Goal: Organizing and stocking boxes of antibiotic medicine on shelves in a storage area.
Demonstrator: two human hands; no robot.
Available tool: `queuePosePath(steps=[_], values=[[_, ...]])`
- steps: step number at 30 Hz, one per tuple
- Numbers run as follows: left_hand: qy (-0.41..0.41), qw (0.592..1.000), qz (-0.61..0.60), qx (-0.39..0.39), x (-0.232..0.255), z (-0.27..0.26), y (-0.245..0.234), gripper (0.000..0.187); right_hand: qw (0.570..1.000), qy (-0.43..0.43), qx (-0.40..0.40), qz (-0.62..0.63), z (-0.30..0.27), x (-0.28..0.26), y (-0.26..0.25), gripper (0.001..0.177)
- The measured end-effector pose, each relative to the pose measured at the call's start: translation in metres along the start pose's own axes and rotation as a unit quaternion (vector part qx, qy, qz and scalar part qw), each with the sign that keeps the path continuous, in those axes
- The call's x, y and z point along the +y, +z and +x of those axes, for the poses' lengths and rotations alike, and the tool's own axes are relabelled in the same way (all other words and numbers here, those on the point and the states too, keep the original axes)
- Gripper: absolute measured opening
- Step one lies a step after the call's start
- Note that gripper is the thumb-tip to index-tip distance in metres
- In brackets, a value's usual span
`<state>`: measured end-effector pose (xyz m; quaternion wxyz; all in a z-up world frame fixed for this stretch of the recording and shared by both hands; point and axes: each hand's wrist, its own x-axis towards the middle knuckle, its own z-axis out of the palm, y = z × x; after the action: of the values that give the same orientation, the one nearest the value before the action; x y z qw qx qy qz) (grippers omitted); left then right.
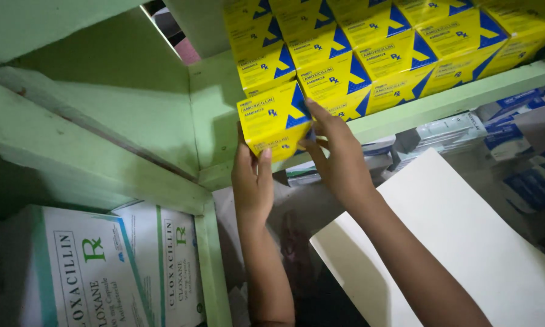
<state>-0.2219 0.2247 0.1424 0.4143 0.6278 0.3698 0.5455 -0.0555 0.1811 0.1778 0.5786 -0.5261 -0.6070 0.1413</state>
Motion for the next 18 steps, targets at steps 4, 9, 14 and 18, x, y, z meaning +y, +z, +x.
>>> queuePosePath(steps=[4, 9, 14, 18], values=[[0.019, 1.000, 0.000, -0.013, 0.001, 0.018, -0.001, 0.052, 0.995, -0.043, -0.002, -0.093, 0.012, 0.006, 0.004, 0.060], [-0.004, 1.000, 0.004, 0.003, 0.000, 0.027, 0.001, 0.057, 0.971, -0.108, 0.017, -0.211, 0.028, 0.011, 0.002, 0.062], [-0.029, 0.999, 0.012, 0.008, -0.020, 0.038, 0.000, 0.050, 0.946, -0.157, 0.045, -0.279, 0.036, 0.014, 0.004, 0.060], [0.017, 1.000, 0.000, 0.000, -0.019, 0.039, 0.003, 0.057, 0.931, -0.178, 0.034, -0.317, 0.035, 0.031, 0.014, 0.045]])
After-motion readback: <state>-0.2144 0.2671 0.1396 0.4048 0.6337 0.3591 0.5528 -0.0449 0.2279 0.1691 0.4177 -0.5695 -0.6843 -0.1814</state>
